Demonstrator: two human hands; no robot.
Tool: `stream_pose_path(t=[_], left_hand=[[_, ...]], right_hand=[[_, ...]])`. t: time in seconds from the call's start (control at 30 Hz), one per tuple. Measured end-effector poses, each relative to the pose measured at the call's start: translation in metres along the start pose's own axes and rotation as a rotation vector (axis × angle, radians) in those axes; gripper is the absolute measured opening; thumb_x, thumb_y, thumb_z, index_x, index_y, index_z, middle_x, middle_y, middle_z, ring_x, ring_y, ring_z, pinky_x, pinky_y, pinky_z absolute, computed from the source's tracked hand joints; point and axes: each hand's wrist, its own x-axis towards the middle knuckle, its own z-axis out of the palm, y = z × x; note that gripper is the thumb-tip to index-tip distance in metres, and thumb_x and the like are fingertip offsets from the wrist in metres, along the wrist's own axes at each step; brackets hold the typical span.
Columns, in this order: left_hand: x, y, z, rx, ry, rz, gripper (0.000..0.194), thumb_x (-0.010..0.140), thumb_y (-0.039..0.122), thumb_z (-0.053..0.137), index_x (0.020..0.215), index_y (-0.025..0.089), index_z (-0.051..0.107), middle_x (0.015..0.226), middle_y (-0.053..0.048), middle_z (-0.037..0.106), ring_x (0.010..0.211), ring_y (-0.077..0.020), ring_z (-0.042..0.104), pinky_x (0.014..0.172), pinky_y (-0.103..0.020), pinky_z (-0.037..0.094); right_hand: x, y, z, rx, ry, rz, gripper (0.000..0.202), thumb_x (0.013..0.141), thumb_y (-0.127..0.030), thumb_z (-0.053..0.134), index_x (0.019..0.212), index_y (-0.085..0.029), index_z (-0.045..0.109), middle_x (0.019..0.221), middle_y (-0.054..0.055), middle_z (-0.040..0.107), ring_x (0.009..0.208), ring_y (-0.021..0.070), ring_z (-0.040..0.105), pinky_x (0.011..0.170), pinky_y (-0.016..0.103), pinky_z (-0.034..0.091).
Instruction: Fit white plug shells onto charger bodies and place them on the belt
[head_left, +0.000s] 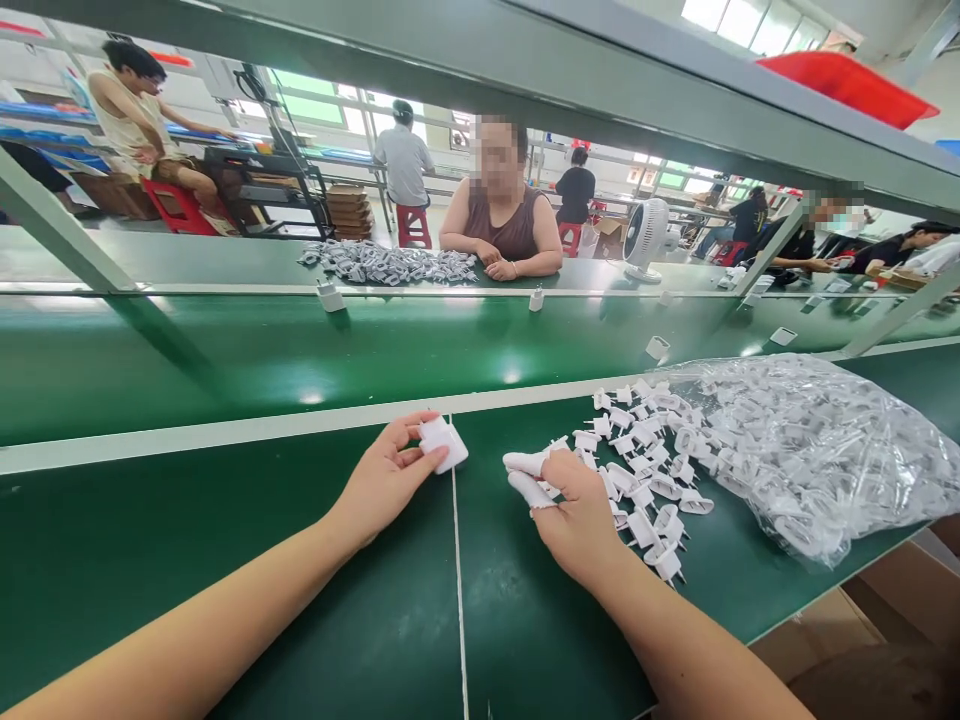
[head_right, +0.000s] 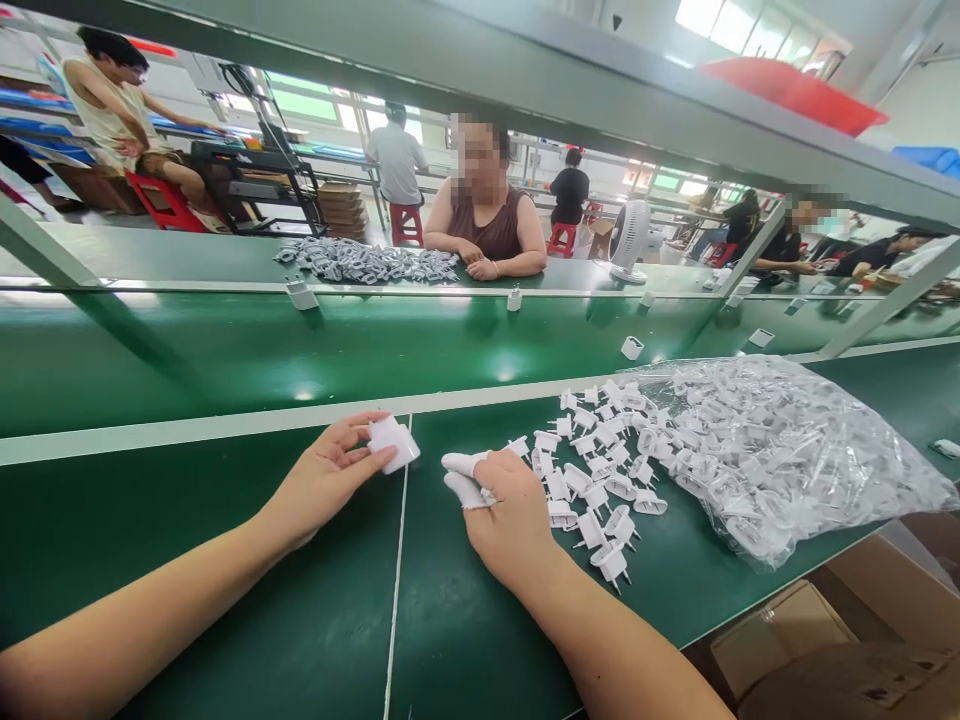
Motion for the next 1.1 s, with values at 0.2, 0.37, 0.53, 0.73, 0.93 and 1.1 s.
stream_pose_path(t=[0.2,0.37,0.53,0.73,0.93,1.1], left_hand=[[0.052,-0.005,-0.030,0.387,0.128,0.103,0.050,0.082,0.045,0.065,0.122,0.024,0.045,0.124,-0.010,0.064,0.098,-0.0249,0.075,0.085,-0.036,0.058],[0.099,-0.004,-0.051,0.596,0.282,0.155,0.045,0.081,0.035,0.064,0.121,0.022,0.050,0.133,-0.014,0.059,0.098,-0.0306,0.070,0.086,-0.042,0.052],[0.133,-0.007,-0.060,0.719,0.402,0.188,0.038,0.084,0.029,0.060,0.120,0.023,0.050,0.135,-0.014,0.058,0.112,-0.0354,0.063,0.087,-0.043,0.050],[0.146,-0.017,-0.064,0.780,0.478,0.151,0.026,0.085,0.025,0.057,0.110,0.020,0.054,0.129,-0.020,0.059,0.110,-0.0412,0.063,0.089,-0.051,0.050],[0.134,-0.018,-0.065,0.810,0.570,0.237,0.034,0.083,0.036,0.062,0.112,0.018,0.059,0.153,-0.017,0.036,0.148,-0.0479,0.024,0.116,-0.060,0.026],[0.121,-0.004,-0.054,0.769,0.679,0.436,0.048,0.087,0.046,0.065,0.124,0.016,0.058,0.159,-0.019,0.022,0.150,-0.0478,0.017,0.120,-0.061,0.019]], right_hand=[[0.003,0.001,-0.005,-0.106,0.004,0.065,0.030,0.098,-0.029,0.053,0.073,-0.024,0.070,0.067,0.002,0.061,0.065,0.0172,0.054,0.059,0.030,0.045],[0.002,-0.001,-0.008,-0.181,-0.078,0.134,0.036,0.097,-0.026,0.044,0.064,-0.022,0.059,0.064,0.003,0.058,0.061,0.0167,0.052,0.053,0.028,0.038],[-0.001,-0.001,-0.009,-0.156,-0.176,0.230,0.027,0.092,-0.019,0.042,0.086,-0.024,0.068,0.072,0.003,0.064,0.062,0.0175,0.057,0.053,0.028,0.040],[0.000,0.000,-0.010,-0.285,-0.184,0.121,0.031,0.097,-0.022,0.045,0.071,-0.023,0.062,0.065,0.003,0.059,0.062,0.0185,0.053,0.055,0.031,0.041],[0.000,0.012,-0.015,-0.541,-0.293,0.011,0.048,0.075,-0.018,0.075,0.122,-0.022,0.071,0.109,0.013,0.070,0.103,0.0348,0.059,0.086,0.052,0.052],[0.001,0.011,-0.008,-0.601,-0.532,0.112,0.046,0.067,0.002,0.064,0.105,-0.021,0.076,0.091,0.009,0.067,0.091,0.0276,0.058,0.078,0.041,0.052]])
